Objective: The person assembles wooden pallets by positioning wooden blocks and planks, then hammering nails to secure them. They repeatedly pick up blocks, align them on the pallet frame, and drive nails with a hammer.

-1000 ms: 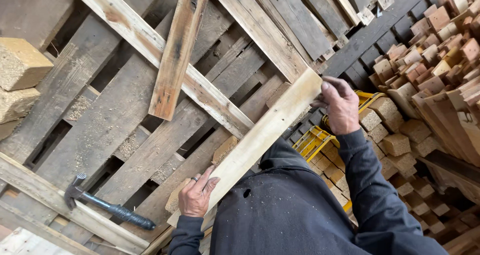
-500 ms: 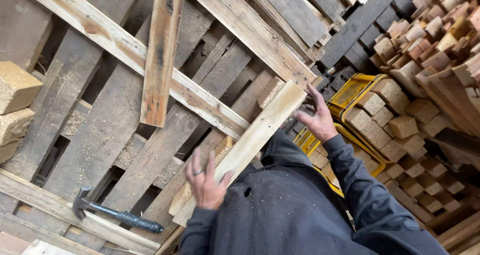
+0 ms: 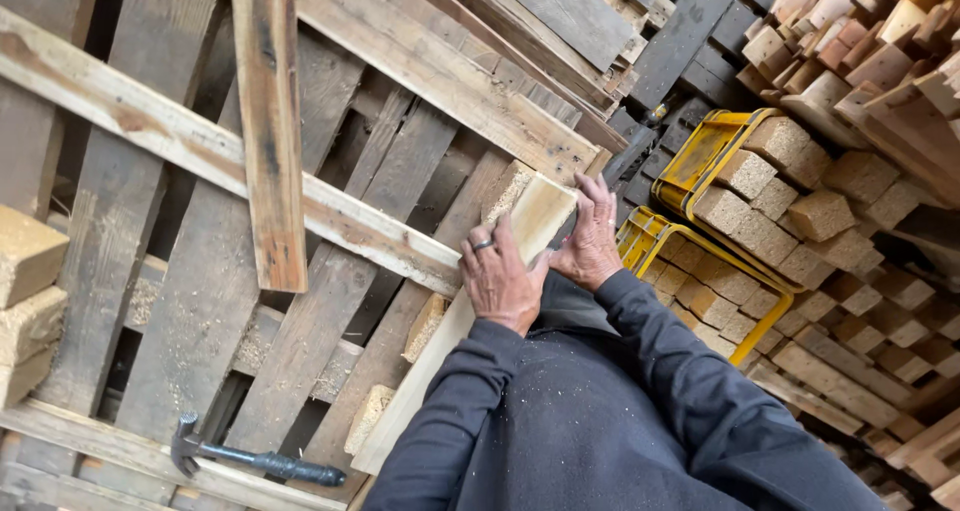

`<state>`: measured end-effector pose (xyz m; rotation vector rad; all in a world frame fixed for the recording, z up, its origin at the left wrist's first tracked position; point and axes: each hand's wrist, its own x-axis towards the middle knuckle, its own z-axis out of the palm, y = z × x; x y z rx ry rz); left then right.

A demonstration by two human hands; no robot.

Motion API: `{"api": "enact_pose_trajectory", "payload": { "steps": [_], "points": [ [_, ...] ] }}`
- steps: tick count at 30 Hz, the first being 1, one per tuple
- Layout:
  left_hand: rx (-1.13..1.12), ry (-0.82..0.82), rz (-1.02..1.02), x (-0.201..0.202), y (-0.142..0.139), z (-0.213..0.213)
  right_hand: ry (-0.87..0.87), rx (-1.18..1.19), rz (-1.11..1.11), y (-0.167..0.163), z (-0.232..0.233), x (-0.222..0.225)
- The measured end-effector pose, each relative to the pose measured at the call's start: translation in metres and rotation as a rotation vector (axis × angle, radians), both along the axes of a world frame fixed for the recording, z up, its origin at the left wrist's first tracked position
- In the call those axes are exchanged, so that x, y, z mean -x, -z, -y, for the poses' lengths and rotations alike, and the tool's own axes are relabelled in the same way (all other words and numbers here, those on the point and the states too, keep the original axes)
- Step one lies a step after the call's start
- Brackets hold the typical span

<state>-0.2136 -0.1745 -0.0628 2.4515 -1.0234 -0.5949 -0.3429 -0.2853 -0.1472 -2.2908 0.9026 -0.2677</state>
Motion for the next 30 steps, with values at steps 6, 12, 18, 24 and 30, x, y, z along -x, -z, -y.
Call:
{"api": "enact_pose_trajectory", "payload": {
  "steps": [6, 12, 18, 24, 30],
  "points": [
    [0.0, -0.005, 0.11, 0.01, 0.001, -0.007, -0.04, -0.065, 0.119, 0.005, 0.0, 0.001],
    [-0.032, 0.029, 0.111, 0.011, 0.008, 0.003, -0.044, -0.089, 0.054, 0.0, 0.006, 0.003],
    [-0.029, -0.005, 0.098, 0.016, 0.016, 0.008, 0.001, -0.1, 0.034, -0.002, 0.006, -0.001],
    [-0.018, -0.027, 0.12, 0.021, 0.025, 0.01, -0.06, -0.069, 0.067, 0.0, 0.008, -0.002],
    [-0.01, -0.028, 0.122, 0.023, 0.034, 0.009, -0.078, -0.061, 0.06, -0.002, 0.01, -0.004]
  ]
}}
